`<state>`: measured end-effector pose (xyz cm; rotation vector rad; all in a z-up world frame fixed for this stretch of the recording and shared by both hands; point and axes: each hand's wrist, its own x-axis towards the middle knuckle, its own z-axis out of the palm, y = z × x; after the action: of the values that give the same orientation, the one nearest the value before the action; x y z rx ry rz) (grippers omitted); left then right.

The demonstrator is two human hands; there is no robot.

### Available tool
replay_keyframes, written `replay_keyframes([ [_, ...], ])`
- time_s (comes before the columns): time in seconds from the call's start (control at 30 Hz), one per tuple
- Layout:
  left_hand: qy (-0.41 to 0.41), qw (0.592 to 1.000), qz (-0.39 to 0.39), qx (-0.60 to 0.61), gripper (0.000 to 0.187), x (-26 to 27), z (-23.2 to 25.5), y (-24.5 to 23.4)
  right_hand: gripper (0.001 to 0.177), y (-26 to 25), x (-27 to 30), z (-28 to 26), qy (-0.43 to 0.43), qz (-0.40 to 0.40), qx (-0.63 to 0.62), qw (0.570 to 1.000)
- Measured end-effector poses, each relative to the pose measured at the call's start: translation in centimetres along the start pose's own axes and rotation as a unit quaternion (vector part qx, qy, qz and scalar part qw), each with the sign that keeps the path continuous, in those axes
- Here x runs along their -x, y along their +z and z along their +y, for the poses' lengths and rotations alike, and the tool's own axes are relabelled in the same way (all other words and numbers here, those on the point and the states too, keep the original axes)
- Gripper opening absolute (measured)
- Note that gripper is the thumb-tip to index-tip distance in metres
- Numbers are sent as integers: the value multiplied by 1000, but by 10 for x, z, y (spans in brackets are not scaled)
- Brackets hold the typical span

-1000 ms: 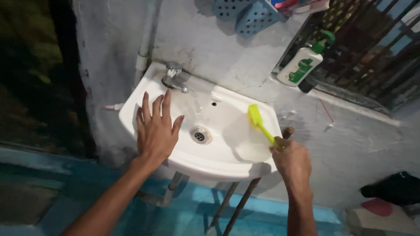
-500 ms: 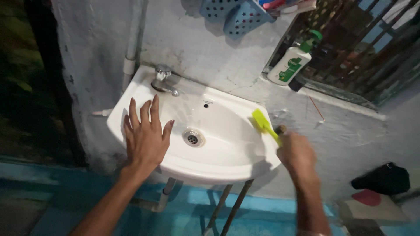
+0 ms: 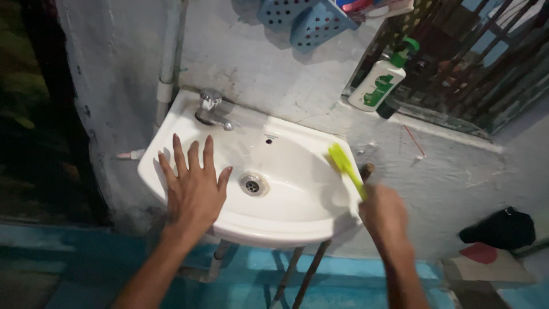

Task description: The person scrubs the interior of a white bathroom sink using a yellow brush while water runs from the tap. They repeatedly rinse the brush and continue scrubbing the basin and drain area throughout the clip.

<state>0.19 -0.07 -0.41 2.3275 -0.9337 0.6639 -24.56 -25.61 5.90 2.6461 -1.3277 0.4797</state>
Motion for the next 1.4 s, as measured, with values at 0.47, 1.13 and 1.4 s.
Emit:
replay_keyframes([
  [0.47, -16, 999, -17, -34, 74, -3, -2, 5, 41, -31, -3, -44, -10, -87, -9, 996],
  [1.13, -12, 999, -2, -32, 74, -2, -7, 17, 25, 9, -49, -44, -41, -310, -57, 948],
  [1.4, -8, 1000, 16, 13, 72, -1, -8, 17, 31, 42, -16, -58, -121, -393, -333, 848],
])
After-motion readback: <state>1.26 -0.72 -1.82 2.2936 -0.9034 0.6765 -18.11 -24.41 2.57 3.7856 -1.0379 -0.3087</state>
